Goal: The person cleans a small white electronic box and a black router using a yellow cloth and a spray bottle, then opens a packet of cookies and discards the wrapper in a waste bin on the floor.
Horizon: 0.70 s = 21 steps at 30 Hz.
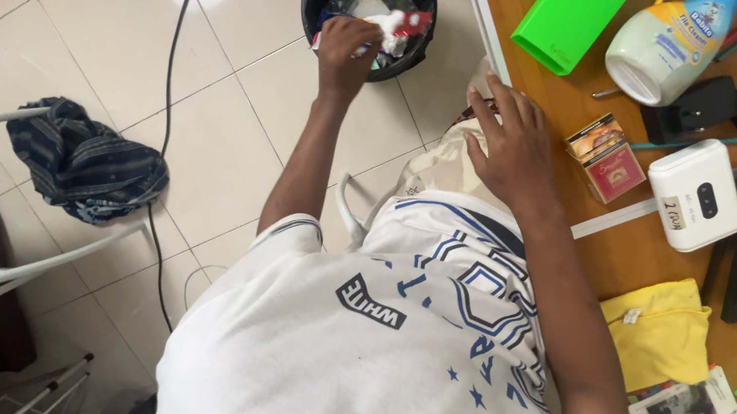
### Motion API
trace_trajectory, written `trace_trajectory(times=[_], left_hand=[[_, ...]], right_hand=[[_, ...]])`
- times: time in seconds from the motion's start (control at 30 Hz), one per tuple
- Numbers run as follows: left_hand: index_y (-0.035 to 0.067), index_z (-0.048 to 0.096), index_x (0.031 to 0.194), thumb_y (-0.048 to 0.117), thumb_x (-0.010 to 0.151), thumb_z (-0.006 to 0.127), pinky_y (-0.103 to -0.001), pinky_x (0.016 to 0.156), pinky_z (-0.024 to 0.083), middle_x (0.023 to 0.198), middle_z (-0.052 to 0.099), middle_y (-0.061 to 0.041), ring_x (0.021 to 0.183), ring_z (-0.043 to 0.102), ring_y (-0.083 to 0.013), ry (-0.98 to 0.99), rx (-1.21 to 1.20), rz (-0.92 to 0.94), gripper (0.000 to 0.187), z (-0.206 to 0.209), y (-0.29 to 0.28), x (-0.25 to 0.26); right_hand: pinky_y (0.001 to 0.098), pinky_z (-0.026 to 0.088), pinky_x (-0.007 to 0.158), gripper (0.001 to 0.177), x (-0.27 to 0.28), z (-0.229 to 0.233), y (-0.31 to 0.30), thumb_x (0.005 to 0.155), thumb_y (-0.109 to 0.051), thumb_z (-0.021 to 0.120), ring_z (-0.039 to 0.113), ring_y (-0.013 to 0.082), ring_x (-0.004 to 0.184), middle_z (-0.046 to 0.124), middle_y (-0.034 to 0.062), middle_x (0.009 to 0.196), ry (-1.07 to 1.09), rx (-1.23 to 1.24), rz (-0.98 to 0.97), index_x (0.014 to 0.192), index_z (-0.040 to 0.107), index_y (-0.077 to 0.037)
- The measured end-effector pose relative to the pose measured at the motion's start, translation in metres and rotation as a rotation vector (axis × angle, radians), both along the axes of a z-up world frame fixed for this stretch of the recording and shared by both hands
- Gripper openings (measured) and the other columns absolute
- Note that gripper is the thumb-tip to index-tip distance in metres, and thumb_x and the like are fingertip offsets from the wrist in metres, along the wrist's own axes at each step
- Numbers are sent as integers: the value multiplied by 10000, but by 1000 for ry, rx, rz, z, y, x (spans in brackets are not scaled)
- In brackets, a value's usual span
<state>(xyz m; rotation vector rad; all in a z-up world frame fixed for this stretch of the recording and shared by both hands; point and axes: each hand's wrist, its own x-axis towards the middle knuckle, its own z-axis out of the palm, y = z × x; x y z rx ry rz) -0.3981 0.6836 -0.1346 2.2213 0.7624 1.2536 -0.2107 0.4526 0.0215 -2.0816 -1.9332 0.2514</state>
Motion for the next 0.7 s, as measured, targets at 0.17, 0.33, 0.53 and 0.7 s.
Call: trace_trajectory(times=[0.17, 0.33, 0.53, 0.7], left_hand=[[89, 745, 921, -20, 788, 854, -394, 901, 494, 960, 757, -38, 969, 692, -239, 12, -58, 26, 203, -51, 9, 10], [96, 737, 925, -2, 781, 859, -401, 918, 471, 973, 755, -23, 962, 689, -226, 55, -31, 0, 213, -62, 18, 18], [90, 732, 928, 31, 771, 887, -404, 918, 465, 983, 737, -13, 971, 669, -220, 116, -30, 47, 229, -80, 30, 11], [97, 755, 1008, 106, 783, 911, -400, 974, 455, 1109, 712, -38, 1105, 640, -259, 203, -97, 128, 273, -113, 44, 10]], right_hand=[[536, 313, 1217, 536, 4, -5, -5, 949, -223, 731, 466, 331, 1402, 495, 152, 1546, -15, 10, -9, 1452, 612, -81], [567, 261, 1244, 465, 3, -9, -2, 955, -219, 740, 457, 297, 1424, 513, 149, 1519, 0, 24, -22, 1383, 659, -54], [547, 265, 1246, 448, -2, -12, 5, 949, -202, 737, 454, 294, 1432, 509, 141, 1536, 10, 27, 3, 1369, 669, -61], [545, 278, 1235, 434, -3, -10, 7, 939, -198, 741, 455, 301, 1427, 514, 150, 1525, 11, 34, 10, 1345, 680, -54]])
